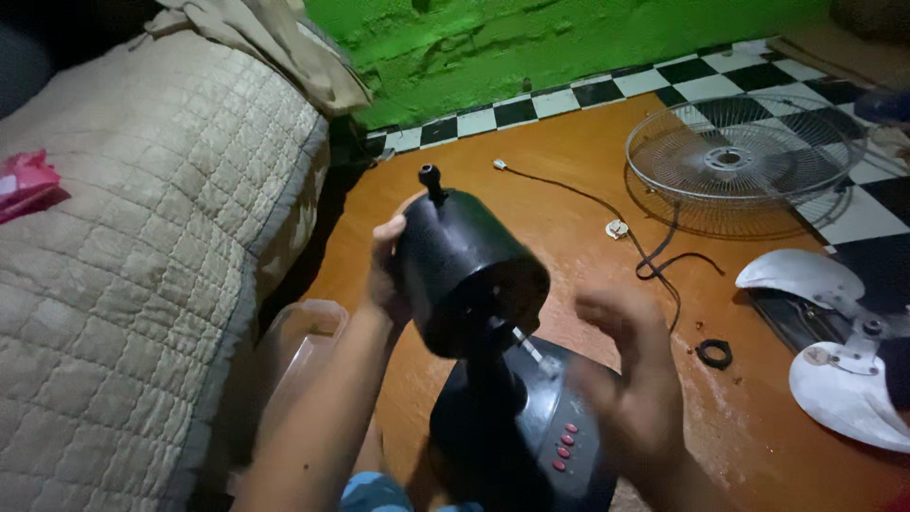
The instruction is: The person sits on the floor and uses a screwdriver to adjust the internal components of a disassembled fan motor. They repeatedly insert and turn the screwdriver while holding the motor casing, then place the motor back onto its base.
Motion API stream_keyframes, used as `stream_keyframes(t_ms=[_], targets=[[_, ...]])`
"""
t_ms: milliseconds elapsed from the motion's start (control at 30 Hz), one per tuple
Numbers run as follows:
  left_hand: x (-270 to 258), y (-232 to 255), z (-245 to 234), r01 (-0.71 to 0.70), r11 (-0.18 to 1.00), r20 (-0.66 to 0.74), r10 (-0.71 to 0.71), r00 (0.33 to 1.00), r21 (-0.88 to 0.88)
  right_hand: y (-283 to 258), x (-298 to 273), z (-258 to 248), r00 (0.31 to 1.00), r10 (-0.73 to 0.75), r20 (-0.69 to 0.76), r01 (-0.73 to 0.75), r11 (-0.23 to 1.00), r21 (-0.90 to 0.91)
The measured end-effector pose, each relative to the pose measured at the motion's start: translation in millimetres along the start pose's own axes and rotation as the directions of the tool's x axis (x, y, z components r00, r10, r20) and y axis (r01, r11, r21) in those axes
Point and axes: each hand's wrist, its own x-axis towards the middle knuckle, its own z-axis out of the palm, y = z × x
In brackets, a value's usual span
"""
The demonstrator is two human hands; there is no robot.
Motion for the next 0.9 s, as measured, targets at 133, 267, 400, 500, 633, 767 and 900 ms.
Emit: stream_keyframes(t_ms=[133, 267, 400, 500, 633, 767, 900], targets=[[2.5, -1.2, 5.5, -0.002, 0.999, -0.042, 0.004, 0.999, 0.051, 27.9, 33.3, 0.0, 0.904, 0.409, 0.128, -0.418, 0.907, 0.05], [3.2, 6.0, 14.2, -0.002, 0.989, -0.098, 0.016, 0.995, 0.146, 42.4, 46.3, 6.4, 0.809, 0.525, 0.265, -0.572, 0.807, 0.149], [7.4, 16.1, 18.1, 0.066, 0.99, -0.186, -0.042, 0.982, 0.124, 45.6, 46.0, 7.7, 0.908, 0.34, 0.245, -0.386, 0.906, 0.176], [12.3, 20.8, 20.5, 0.088, 0.973, -0.258, -0.031, 0.966, 0.213, 48.6, 41.8, 7.4, 0.902, 0.38, 0.204, -0.398, 0.916, 0.049], [19.2, 22.1, 25.6, 0.139, 0.958, -0.317, -0.055, 0.947, 0.25, 58.4, 39.4, 10.2, 0.916, 0.328, 0.232, -0.372, 0.91, 0.183], [20.3, 22.7, 29.4, 0.169, 0.969, -0.343, -0.1, 0.934, 0.179, 70.4, 42.1, 6.8, 0.92, 0.305, 0.246, -0.353, 0.918, 0.182], [17.6, 23.1, 29.9, 0.143, 0.976, -0.342, -0.078, 0.936, 0.167, 79.8, 39.4, 7.9, 0.918, 0.293, 0.268, -0.357, 0.904, 0.235]])
